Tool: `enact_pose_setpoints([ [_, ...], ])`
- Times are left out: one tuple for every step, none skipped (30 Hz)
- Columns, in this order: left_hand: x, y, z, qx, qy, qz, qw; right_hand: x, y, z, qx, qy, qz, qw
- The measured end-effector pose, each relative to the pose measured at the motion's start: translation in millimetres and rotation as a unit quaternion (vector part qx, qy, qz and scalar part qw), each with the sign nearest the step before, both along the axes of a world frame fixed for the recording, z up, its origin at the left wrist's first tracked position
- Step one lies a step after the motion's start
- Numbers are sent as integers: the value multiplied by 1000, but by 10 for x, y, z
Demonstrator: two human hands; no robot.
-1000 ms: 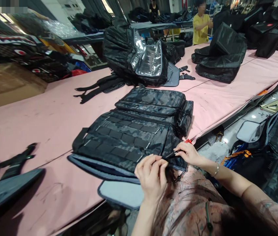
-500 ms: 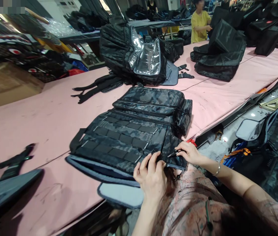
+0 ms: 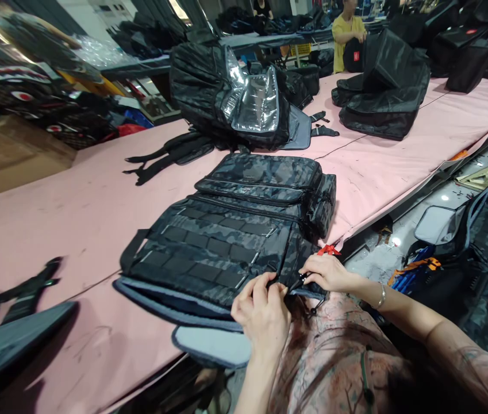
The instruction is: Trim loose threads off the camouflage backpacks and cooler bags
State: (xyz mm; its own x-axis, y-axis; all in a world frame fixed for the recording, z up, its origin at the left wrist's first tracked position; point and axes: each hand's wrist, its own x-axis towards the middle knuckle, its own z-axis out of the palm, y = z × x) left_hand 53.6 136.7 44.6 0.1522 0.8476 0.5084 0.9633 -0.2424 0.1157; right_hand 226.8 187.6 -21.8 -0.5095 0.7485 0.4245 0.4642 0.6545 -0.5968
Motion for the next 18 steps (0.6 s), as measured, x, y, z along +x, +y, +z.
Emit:
enact_pose_setpoints([
  [-2,1,-3,2,1,-1,1000,4,-4,3,-2,0,2,1000],
  [-4,2,-6,5,1,-2,1000,4,-9,5,-4,0,4,1000],
  [-5,4,-10,5,1,-3,1000,0,-13,6,-6,0,4,1000],
  [-5,6,-12,3,1,-4,1000,-7,-15,6,-7,-1,3,1000],
  [-4,8,-14,1,1,-4,1000,-17,-17,5,-7,-3,0,1000],
  [-3,9,-13,1,1,-6,1000,-29,-17,4,-6,-6,-3,1000],
  [-2,11,-9,2,-1,-6,1000,-41,-17,3,-3,-9,-5,1000],
  [-4,11,-3,4,-3,-6,1000,-53,-16,3,0,-10,-6,1000],
  [-8,9,7,6,-9,-6,1000,-63,-15,4,1,-9,-6,1000],
  [-17,5,21,12,-19,-10,1000,-70,-14,4,0,-3,-5,1000],
  [-31,-3,36,21,-35,-17,999,-72,-11,4,-6,9,-4,1000],
  [-53,-15,53,32,-53,-32,998,-67,-7,0,-16,28,-5,999],
  [-81,-30,69,41,-69,-56,995,-55,2,-7,-30,54,-14,998],
  [-116,-50,81,48,-80,-83,992,-36,16,-20,-49,85,-33,995],
  [-157,-73,88,54,-85,-106,989,-9,36,-39,-72,118,-61,989],
  [-201,-97,85,58,-83,-119,988,23,62,-65,-96,150,-94,980],
  [-248,-123,71,61,-77,-118,988,57,91,-96,-116,177,-128,969],
  [-296,-148,46,66,-67,-103,990,89,121,-133,-126,193,-160,960],
])
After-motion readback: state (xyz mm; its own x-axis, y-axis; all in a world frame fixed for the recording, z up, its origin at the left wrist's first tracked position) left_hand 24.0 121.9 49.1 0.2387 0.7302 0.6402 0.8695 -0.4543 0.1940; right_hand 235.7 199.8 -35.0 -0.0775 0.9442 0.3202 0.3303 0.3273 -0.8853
